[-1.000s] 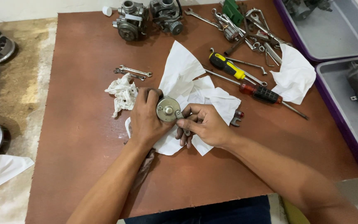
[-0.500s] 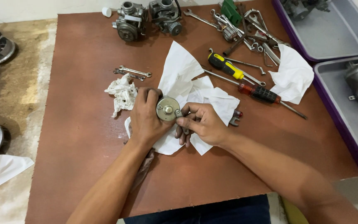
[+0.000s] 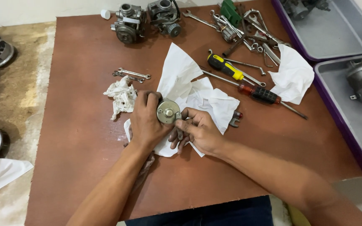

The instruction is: Repairing and cleaning a motorcycle starter motor and carburetors on a workshop workbench.

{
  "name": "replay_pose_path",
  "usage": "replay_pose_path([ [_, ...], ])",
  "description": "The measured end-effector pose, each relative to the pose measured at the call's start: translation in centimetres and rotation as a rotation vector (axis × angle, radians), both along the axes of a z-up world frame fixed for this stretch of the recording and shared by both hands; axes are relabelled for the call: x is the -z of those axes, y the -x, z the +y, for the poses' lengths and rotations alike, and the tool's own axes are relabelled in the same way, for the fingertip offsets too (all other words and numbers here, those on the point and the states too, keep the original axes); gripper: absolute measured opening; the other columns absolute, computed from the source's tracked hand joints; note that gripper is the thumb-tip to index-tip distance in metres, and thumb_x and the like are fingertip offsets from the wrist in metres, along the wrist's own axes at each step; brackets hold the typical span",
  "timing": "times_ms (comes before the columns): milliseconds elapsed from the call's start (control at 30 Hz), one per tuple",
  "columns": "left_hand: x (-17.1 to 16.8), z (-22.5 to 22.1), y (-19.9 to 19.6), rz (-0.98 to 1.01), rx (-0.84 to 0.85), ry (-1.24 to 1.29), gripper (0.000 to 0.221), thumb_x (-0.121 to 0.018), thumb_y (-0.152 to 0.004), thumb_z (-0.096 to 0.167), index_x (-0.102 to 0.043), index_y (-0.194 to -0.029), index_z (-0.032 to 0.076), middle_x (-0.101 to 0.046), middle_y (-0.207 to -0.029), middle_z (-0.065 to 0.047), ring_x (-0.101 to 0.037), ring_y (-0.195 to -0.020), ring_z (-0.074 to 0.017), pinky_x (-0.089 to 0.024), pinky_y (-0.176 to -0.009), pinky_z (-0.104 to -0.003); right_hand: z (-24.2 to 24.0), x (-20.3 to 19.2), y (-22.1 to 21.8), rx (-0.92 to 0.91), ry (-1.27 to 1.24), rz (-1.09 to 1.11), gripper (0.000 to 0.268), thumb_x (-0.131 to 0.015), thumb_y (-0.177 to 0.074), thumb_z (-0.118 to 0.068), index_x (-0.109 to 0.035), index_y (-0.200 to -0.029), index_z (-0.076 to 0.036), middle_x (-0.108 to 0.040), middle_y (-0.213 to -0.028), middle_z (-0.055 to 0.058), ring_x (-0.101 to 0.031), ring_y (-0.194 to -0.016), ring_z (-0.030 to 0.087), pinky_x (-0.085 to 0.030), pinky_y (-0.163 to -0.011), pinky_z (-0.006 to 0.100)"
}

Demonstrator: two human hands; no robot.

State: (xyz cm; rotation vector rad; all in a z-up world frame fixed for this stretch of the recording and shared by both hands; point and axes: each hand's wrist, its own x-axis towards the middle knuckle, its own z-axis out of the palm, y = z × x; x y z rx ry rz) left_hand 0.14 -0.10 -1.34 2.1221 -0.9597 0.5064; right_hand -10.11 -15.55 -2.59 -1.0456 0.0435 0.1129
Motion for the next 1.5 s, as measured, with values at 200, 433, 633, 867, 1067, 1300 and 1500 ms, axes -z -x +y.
replay_pose_path([
  [200, -0.1, 0.1, 0.1, -0.007, 0.001, -0.011, 0.051, -0.086, -0.07, 0.024, -0.06, -0.108, 0.003, -0.056, -0.106, -0.016, -0.063, -0.092, -0.0385, -0.052, -0.07, -0.047, -0.2, -0.8, 0.1, -0.024, 0.117, -0.034, 0.015, -0.057, -0.103, -0.012, -0.056, -0.106, 0.003, -0.072, -0.086, 0.019, -0.077, -0.076, 0.028, -0.065, -0.059, 0.038],
  [433, -0.3, 0.3, -0.2, 0.073, -0.018, 0.004, 0.058, -0.089, -0.066, 0.024, -0.059, -0.11, 0.001, -0.055, -0.108, -0.017, -0.064, -0.091, -0.0374, -0.053, -0.071, -0.046, -0.7, -0.6, 0.3, 0.006, 0.311, -0.13, 0.013, -0.059, -0.104, -0.011, -0.056, -0.104, 0.002, -0.072, -0.081, 0.014, -0.072, -0.065, 0.018, -0.06, -0.055, 0.031],
  [633, -0.8, 0.3, 0.1, 0.104, -0.018, -0.01, 0.063, -0.094, -0.065, 0.027, -0.058, -0.108, 0.001, -0.055, -0.109, -0.016, -0.065, -0.091, -0.0348, -0.054, -0.071, -0.044, -1.3, -0.3, 0.1, 0.11, 0.427, -0.089, 0.014, -0.063, -0.102, -0.014, -0.061, -0.102, 0.0, -0.071, -0.077, 0.007, -0.063, -0.058, 0.01, -0.048, -0.051, 0.024],
  [867, -1.0, 0.3, 0.1, 0.039, 0.034, -0.029, 0.068, -0.096, -0.058, 0.03, -0.058, -0.108, 0.001, -0.055, -0.106, -0.016, -0.064, -0.091, -0.035, -0.054, -0.071, -0.045, -2.1, -0.3, 0.0, 0.19, 0.474, -0.185, 0.012, -0.062, -0.103, -0.014, -0.064, -0.099, -0.002, -0.065, -0.076, 0.001, -0.059, -0.065, 0.005, -0.049, -0.056, 0.022],
  [1067, -0.1, -0.2, 0.4, -0.136, 0.08, -0.138, 0.062, -0.094, -0.064, 0.034, -0.065, -0.111, 0.006, -0.059, -0.11, -0.016, -0.062, -0.096, -0.0343, -0.053, -0.068, -0.044, -3.2, -0.9, -0.5, 0.274, 0.464, -0.139, 0.012, -0.061, -0.103, -0.012, -0.065, -0.101, -0.001, -0.064, -0.077, 0.001, -0.058, -0.065, 0.005, -0.046, -0.056, 0.022],
  [1300, 0.3, -0.6, 0.5, -0.163, 0.136, -0.243, 0.065, -0.094, -0.061, 0.036, -0.067, -0.112, 0.006, -0.059, -0.11, -0.016, -0.06, -0.097, -0.0331, -0.053, -0.068, -0.043, -3.5, -0.7, -0.7, 0.296, 0.476, -0.12, 0.013, -0.061, -0.102, -0.013, -0.066, -0.101, 0.0, -0.064, -0.078, 0.0, -0.053, -0.063, 0.004, -0.045, -0.055, 0.021],
  [1500, -0.2, -0.8, 0.8, -0.141, 0.129, -0.299, 0.065, -0.093, -0.056, 0.029, -0.068, -0.112, 0.007, -0.061, -0.113, -0.016, -0.06, -0.1, -0.0332, -0.054, -0.071, -0.043, -4.1, 0.1, -1.1, 0.293, 0.39, -0.157, 0.012, -0.061, -0.104, -0.012, -0.064, -0.102, 0.0, -0.062, -0.079, -0.001, -0.052, -0.065, 0.004, -0.045, -0.057, 0.021],
])
